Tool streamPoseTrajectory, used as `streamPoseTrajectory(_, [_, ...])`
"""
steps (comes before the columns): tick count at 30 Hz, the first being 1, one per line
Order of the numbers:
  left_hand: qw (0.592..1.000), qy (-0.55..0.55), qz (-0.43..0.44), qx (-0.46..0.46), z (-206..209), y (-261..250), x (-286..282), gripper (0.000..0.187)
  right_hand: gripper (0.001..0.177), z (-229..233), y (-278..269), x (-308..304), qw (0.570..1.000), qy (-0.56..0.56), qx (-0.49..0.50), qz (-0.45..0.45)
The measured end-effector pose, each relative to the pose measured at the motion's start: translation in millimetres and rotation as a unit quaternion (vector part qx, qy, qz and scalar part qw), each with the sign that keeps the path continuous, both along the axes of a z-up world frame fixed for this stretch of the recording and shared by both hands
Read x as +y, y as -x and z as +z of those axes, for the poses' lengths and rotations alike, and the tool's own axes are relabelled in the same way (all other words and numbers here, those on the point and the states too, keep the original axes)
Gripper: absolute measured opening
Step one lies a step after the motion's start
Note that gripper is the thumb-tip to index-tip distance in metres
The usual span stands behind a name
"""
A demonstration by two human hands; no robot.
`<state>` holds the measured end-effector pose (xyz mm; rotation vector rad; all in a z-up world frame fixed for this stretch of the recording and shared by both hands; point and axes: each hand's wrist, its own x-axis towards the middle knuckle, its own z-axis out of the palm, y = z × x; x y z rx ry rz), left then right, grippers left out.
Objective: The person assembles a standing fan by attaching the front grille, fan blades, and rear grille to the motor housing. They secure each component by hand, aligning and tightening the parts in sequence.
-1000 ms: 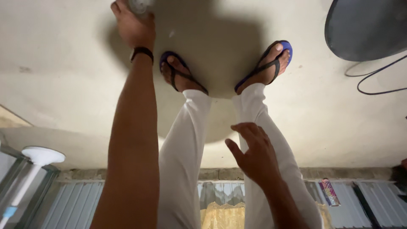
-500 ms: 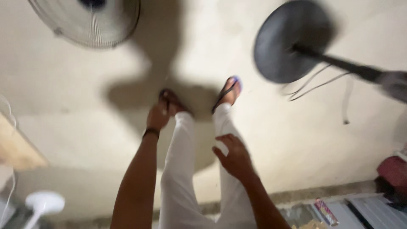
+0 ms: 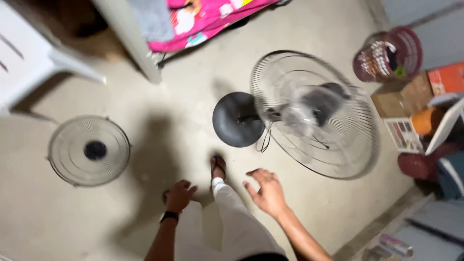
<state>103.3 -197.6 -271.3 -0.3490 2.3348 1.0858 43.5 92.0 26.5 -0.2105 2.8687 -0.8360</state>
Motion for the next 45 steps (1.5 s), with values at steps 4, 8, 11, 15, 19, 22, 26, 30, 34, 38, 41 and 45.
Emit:
streamPoseTrajectory(4, [0.995,-0.044,-0.031,0.084,80.9,60.8,44.6,0.04,0.022,52.4,-1.0,32.7,0.993,0.002,0.07,-0.096])
streamPoseTrajectory(8, [0.974,-0.041,-0.085,0.206,167.7,107.1,91.9,0.033,0.017,95.2,-6.9,62.7,0.965,0.03,0.204,-0.162])
streamPoseTrajectory(11, [0.919,-0.041,-0.151,0.361,224.9,137.7,124.4,0.025,0.018,120.6,-10.0,78.6,0.929,0.046,0.293,-0.22])
streamPoseTrajectory(15, [0.928,-0.066,-0.103,0.351,293.6,165.2,167.4,0.031,0.025,142.2,-8.3,99.5,0.9,0.034,0.339,-0.272])
streamPoseTrajectory(19, [0.928,-0.131,-0.066,0.341,339.7,207.2,202.4,0.049,0.029,141.7,-6.5,110.7,0.901,0.037,0.339,-0.269])
streamPoseTrajectory(22, [0.927,-0.174,-0.065,0.327,356.0,236.4,220.6,0.069,0.033,133.8,-11.3,114.4,0.903,0.035,0.328,-0.275])
streamPoseTrajectory(26, [0.922,-0.198,-0.121,0.309,364.5,262.6,230.8,0.083,0.043,117.8,-15.0,116.5,0.902,0.008,0.326,-0.284])
streamPoseTrajectory(30, [0.919,-0.205,-0.189,0.28,363.9,271.7,240.5,0.069,0.043,99.1,-10.5,122.5,0.904,0.011,0.305,-0.299])
streamPoseTrajectory(34, [0.927,-0.2,-0.207,0.241,362.4,271.3,248.1,0.05,0.036,77.8,-4.6,124.8,0.906,0.025,0.269,-0.327])
streamPoseTrajectory(38, [0.931,-0.163,-0.221,0.239,365.0,267.4,253.0,0.041,0.03,63.4,-0.9,127.1,0.904,0.02,0.253,-0.344])
streamPoseTrajectory(41, [0.942,-0.161,-0.211,0.204,368.0,265.0,253.5,0.038,0.027,60.9,-1.3,130.8,0.909,0.023,0.249,-0.335])
streamPoseTrajectory(45, [0.945,-0.185,-0.188,0.192,369.7,261.2,253.3,0.037,0.025,65.0,-1.3,131.1,0.909,0.018,0.259,-0.325])
